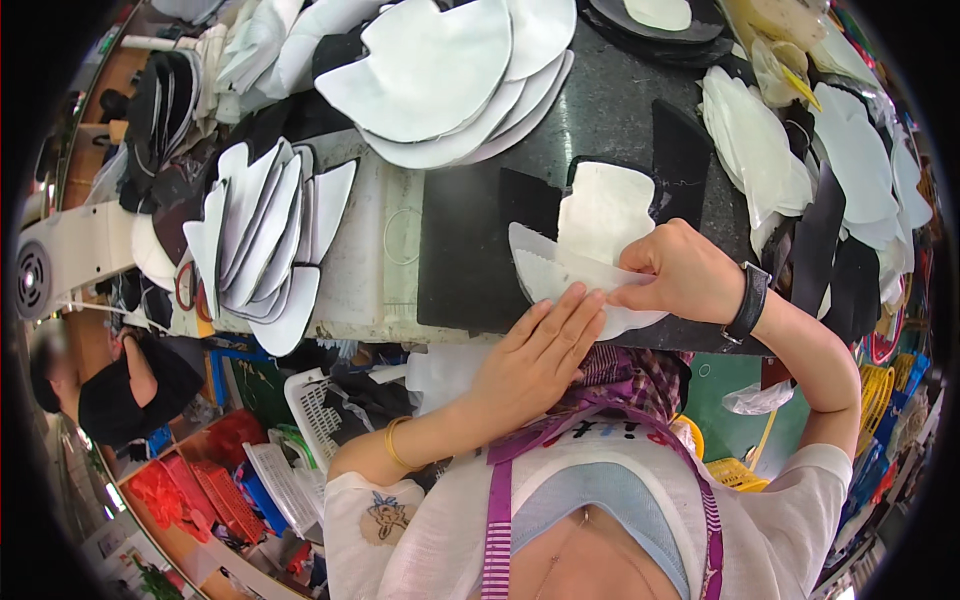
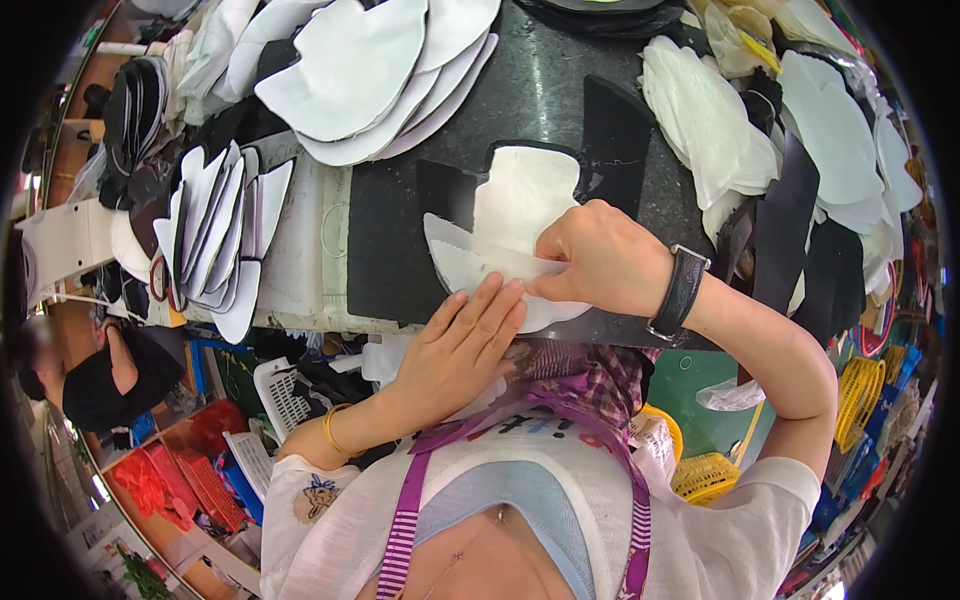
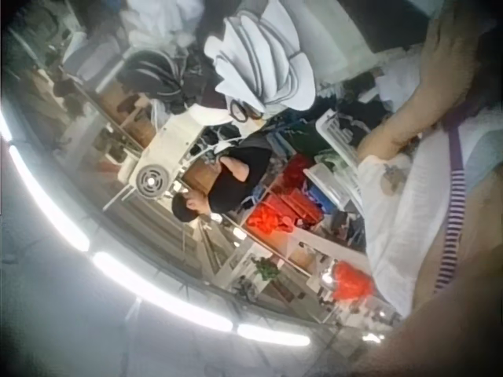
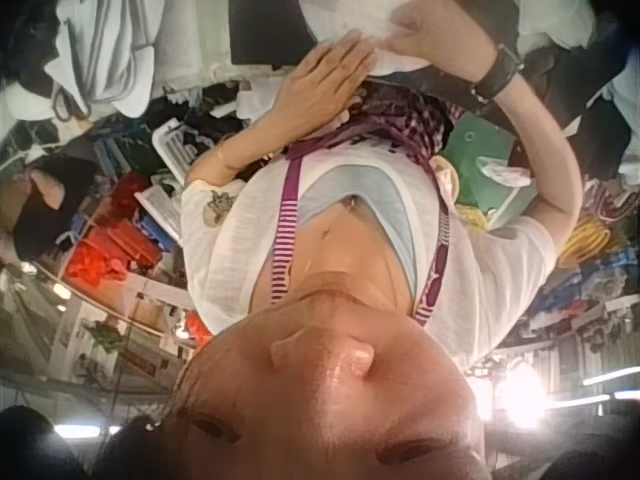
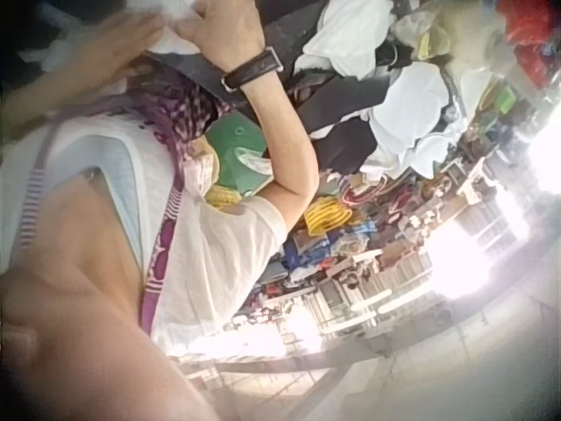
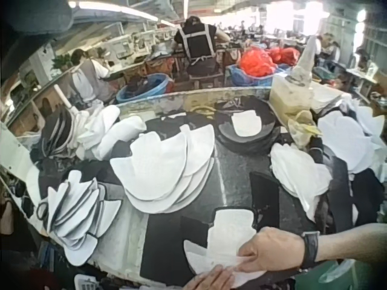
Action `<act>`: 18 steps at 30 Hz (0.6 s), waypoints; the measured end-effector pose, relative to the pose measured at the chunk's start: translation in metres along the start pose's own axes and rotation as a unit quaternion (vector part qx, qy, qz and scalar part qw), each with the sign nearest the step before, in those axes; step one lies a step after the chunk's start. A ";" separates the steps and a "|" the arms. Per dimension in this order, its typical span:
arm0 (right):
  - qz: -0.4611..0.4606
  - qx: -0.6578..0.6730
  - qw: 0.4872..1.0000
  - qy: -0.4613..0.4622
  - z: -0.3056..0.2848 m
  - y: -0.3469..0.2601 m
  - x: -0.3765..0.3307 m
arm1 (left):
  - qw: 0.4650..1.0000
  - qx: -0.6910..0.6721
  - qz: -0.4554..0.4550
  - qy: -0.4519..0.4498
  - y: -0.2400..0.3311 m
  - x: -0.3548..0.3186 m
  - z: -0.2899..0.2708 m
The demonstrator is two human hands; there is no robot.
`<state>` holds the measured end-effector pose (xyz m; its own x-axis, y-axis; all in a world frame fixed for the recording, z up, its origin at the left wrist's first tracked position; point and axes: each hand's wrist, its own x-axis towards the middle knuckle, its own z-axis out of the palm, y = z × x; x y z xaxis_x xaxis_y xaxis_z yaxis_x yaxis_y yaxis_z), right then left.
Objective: The person assembles shoe components by placing fabric linings onto padded inserts and smoothing them down by hand.
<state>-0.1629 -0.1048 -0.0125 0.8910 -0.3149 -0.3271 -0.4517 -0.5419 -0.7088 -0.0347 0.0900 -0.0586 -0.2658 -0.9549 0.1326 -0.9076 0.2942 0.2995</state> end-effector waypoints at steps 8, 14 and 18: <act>0.046 0.107 0.990 0.079 -0.010 0.017 -0.022 | 0.999 0.030 -0.004 -0.038 0.003 0.003 -0.006; 0.016 0.010 0.996 0.082 -0.010 0.023 -0.026 | 0.998 0.040 0.015 -0.037 0.011 0.020 -0.022; -0.082 -0.152 0.949 0.264 -0.016 0.027 -0.046 | 0.998 -0.043 0.039 0.015 -0.008 0.032 -0.019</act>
<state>-0.2165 -0.1173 -0.0067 0.8394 -0.5102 0.1873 -0.3731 -0.7915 -0.4841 -0.0297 0.0583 -0.0384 -0.3239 -0.9274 0.1872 -0.8525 0.3719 0.3672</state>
